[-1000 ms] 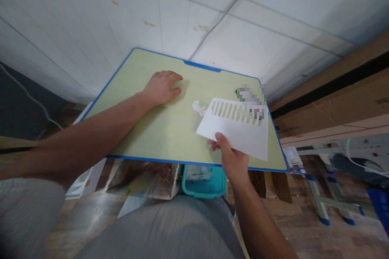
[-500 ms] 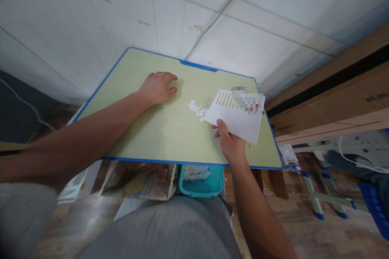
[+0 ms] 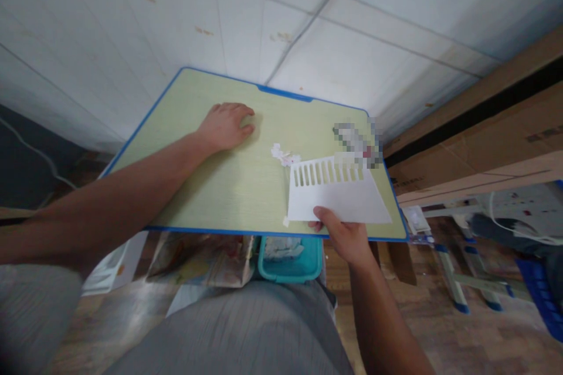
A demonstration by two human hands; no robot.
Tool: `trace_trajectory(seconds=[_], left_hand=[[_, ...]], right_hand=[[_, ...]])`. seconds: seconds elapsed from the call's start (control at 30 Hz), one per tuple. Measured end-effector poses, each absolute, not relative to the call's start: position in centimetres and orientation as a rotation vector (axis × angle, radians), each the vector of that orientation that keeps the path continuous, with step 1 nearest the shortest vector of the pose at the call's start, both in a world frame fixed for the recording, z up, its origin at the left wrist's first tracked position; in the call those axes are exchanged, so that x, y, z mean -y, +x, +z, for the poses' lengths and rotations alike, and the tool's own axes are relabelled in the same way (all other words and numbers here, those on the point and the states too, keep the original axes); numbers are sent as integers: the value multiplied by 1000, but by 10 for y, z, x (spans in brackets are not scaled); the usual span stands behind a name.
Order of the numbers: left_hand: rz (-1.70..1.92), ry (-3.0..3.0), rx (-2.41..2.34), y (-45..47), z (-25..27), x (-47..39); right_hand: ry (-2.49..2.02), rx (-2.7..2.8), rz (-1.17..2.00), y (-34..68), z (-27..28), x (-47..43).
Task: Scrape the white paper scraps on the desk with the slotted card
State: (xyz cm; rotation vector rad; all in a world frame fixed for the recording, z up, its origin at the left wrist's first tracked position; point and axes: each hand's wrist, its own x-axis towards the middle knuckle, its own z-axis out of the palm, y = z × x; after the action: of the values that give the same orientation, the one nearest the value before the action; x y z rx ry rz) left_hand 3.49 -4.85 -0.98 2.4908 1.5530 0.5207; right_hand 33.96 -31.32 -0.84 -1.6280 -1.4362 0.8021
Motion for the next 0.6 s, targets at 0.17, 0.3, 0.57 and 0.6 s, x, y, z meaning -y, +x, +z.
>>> trace_trajectory(seconds=[0.17, 0.3, 0.57, 0.6], left_hand=[[530, 2494, -1552, 34, -11, 46], [538, 2498, -1538, 33, -13, 43], [582, 2482, -1536, 33, -16, 42], [584, 2482, -1536, 33, -17, 42]], right_hand=[[-1661, 1347, 845, 335, -7, 316], [-1664, 1276, 836, 330, -9, 314], [-1598, 1308, 893, 336, -7, 315], [-1602, 1311, 907, 337, -7, 315]])
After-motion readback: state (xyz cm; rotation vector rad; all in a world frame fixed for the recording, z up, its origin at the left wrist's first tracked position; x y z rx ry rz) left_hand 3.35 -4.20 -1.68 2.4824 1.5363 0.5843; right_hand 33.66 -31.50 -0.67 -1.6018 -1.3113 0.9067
